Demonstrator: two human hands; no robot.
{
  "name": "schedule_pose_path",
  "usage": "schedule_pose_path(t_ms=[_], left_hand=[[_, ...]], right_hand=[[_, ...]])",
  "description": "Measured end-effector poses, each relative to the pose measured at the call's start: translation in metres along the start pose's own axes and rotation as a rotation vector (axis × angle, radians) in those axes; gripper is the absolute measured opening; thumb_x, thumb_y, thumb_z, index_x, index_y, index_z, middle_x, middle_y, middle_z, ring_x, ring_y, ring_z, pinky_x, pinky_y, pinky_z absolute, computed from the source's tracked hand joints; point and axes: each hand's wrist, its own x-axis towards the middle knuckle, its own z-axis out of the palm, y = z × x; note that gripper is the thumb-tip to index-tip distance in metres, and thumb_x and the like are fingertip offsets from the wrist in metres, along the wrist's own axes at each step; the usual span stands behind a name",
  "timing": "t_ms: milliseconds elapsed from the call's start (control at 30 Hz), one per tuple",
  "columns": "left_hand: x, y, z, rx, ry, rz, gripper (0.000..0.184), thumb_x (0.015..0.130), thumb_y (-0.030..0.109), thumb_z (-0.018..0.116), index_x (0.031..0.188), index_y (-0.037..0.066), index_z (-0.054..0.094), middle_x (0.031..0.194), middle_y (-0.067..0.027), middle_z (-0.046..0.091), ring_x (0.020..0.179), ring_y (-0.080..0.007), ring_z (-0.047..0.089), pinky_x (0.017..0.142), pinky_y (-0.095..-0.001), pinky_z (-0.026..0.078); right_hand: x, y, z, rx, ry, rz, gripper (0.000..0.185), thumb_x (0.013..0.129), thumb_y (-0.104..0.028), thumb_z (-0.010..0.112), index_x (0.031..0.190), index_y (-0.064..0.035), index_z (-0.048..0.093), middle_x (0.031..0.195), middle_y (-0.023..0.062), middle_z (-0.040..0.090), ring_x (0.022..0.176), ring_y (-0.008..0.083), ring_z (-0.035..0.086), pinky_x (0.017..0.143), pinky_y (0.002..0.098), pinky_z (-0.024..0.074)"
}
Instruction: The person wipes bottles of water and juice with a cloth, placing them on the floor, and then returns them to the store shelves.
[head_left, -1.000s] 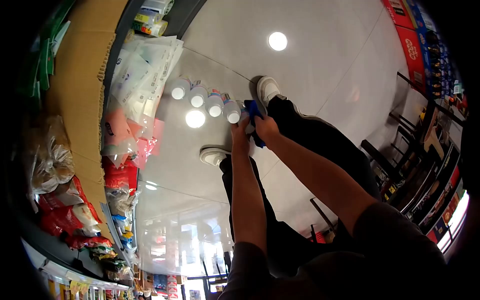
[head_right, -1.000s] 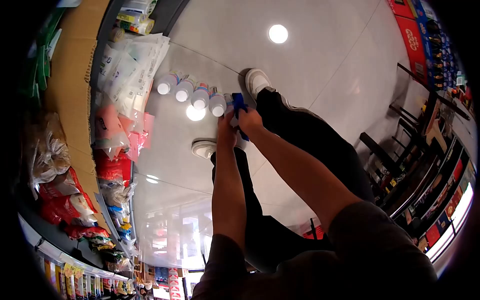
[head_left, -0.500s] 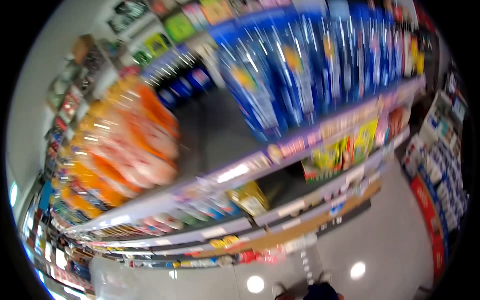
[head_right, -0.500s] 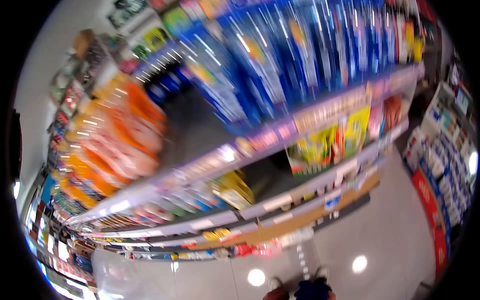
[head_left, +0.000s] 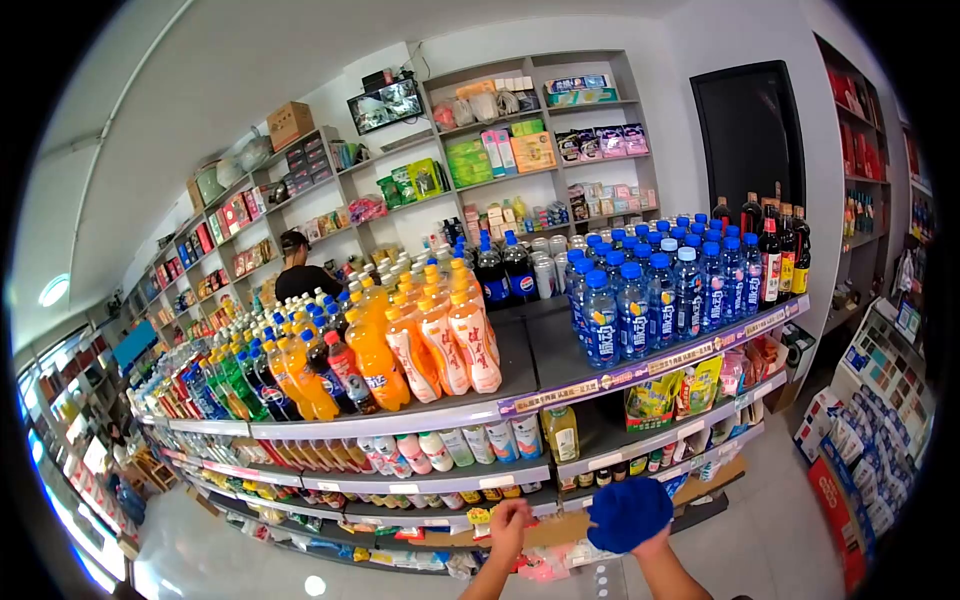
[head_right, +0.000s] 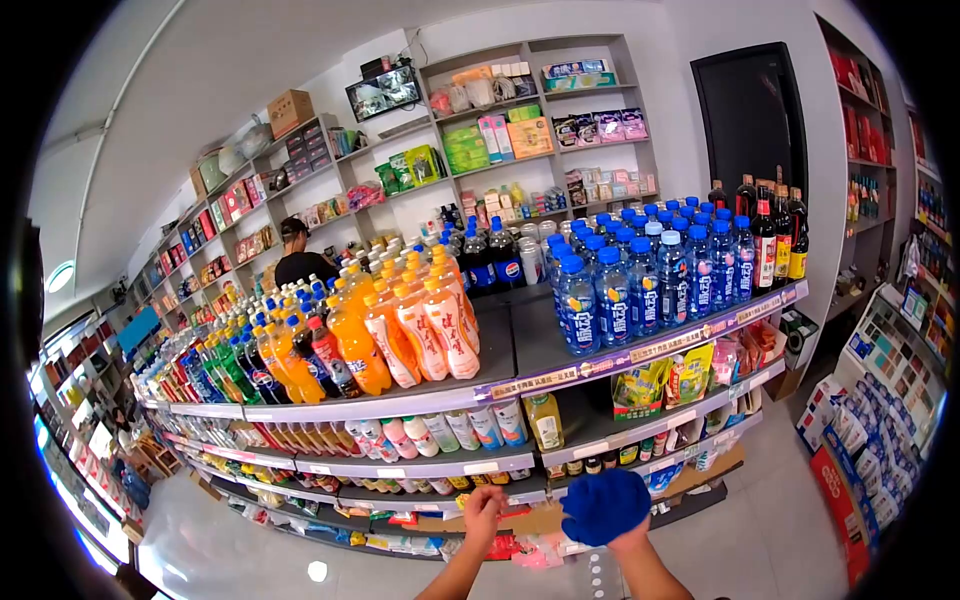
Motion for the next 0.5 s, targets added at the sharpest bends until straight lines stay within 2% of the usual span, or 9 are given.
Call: schedule_pose_path(t_ms=[67, 167, 233, 267, 333, 367, 433, 467, 500], left_hand=[[0.008, 0.01, 0.02, 0.025, -0.052, 0.116, 0.008, 0.094, 0.001, 0.058, 0.099, 0.001, 0.065, 0.087, -0.0066, 0.068, 0.078, -0.0122, 0.063, 0.073, -0.0256, 0.052], [0.022, 0.032, 0.037, 0.138, -0.192, 0.223, 0.007, 0.094, 0.004, 0.062, 0.1, 0.001, 0.065, 0.087, -0.0047, 0.068, 0.076, -0.0109, 0.061, 0.072, -0.0252, 0.05], [0.04, 0.054, 0.045, 0.306, -0.17, 0.516, 0.008, 0.092, 0.007, 0.063, 0.098, 0.001, 0.066, 0.084, -0.0048, 0.067, 0.073, -0.0127, 0.06, 0.07, -0.0274, 0.049], [0.044, 0.075, 0.052, 0.343, -0.136, 0.55, 0.008, 0.092, 0.007, 0.064, 0.096, 0.001, 0.066, 0.084, -0.0057, 0.067, 0.074, -0.0132, 0.06, 0.069, -0.0283, 0.049], [0.067, 0.106, 0.056, 0.44, -0.091, 0.619, 0.008, 0.093, 0.007, 0.062, 0.098, 0.001, 0.065, 0.089, -0.0049, 0.066, 0.08, -0.0094, 0.057, 0.071, -0.0276, 0.049], [0.092, 0.098, 0.057, 0.31, -0.068, 0.577, 0.008, 0.092, 0.006, 0.062, 0.097, 0.0, 0.064, 0.091, -0.0069, 0.066, 0.08, -0.0113, 0.058, 0.071, -0.029, 0.049], [0.104, 0.149, 0.065, 0.496, 0.021, 0.705, 0.014, 0.084, 0.007, 0.067, 0.096, 0.001, 0.063, 0.093, -0.0087, 0.065, 0.081, -0.0185, 0.06, 0.075, -0.0324, 0.049], [0.106, 0.169, 0.07, 0.476, 0.043, 0.657, 0.022, 0.082, 0.008, 0.067, 0.103, 0.0, 0.062, 0.094, -0.0125, 0.063, 0.087, -0.025, 0.061, 0.082, -0.0357, 0.049], [0.12, 0.176, 0.069, 0.556, 0.092, 0.76, 0.029, 0.081, 0.007, 0.067, 0.107, -0.001, 0.059, 0.1, -0.0163, 0.061, 0.095, -0.0303, 0.059, 0.087, -0.0396, 0.047]], right_hand=[[0.008, -0.007, 0.021, -0.145, -0.018, 0.033, 0.024, 0.068, -0.038, 0.068, 0.089, -0.0248, 0.064, 0.1, 0.0005, 0.06, 0.094, 0.0252, 0.058, 0.084, 0.0386, 0.0463], [0.008, -0.006, 0.038, 0.432, -0.131, 0.054, 0.023, 0.083, -0.031, 0.061, 0.101, -0.0162, 0.061, 0.115, 0.0086, 0.058, 0.103, 0.027, 0.056, 0.091, 0.0402, 0.0465], [0.038, -0.026, -0.007, 0.561, -0.078, 0.16, 0.011, 0.086, -0.023, 0.059, 0.092, -0.0131, 0.061, 0.105, 0.0074, 0.06, 0.096, 0.0267, 0.058, 0.086, 0.0397, 0.0481], [0.051, -0.036, -0.029, 0.549, -0.042, 0.174, 0.008, 0.087, -0.02, 0.06, 0.088, -0.0119, 0.061, 0.099, 0.007, 0.06, 0.092, 0.0266, 0.058, 0.084, 0.0393, 0.0489], [0.083, -0.048, -0.07, 0.223, 0.067, 0.01, 0.008, 0.083, -0.018, 0.064, 0.083, -0.0111, 0.061, 0.085, 0.0066, 0.058, 0.081, 0.0269, 0.059, 0.076, 0.0374, 0.0502], [0.079, -0.044, -0.056, 0.331, 0.126, 0.01, 0.008, 0.081, -0.018, 0.065, 0.082, -0.0112, 0.061, 0.082, 0.0067, 0.057, 0.078, 0.0273, 0.059, 0.075, 0.037, 0.0505], [0.076, -0.031, -0.019, 0.618, 0.222, 0.046, 0.009, 0.078, -0.017, 0.068, 0.081, -0.0123, 0.061, 0.08, 0.0067, 0.057, 0.077, 0.0282, 0.059, 0.074, 0.0368, 0.0507], [0.076, -0.021, 0.005, 0.8, 0.268, 0.082, 0.009, 0.076, -0.017, 0.069, 0.08, -0.0133, 0.062, 0.08, 0.0066, 0.057, 0.077, 0.0287, 0.059, 0.074, 0.0371, 0.0507], [0.084, -0.016, 0.01, 0.789, 0.282, 0.069, 0.01, 0.074, -0.017, 0.07, 0.08, -0.0145, 0.062, 0.08, 0.0062, 0.058, 0.078, 0.0288, 0.059, 0.074, 0.0373, 0.0506]])
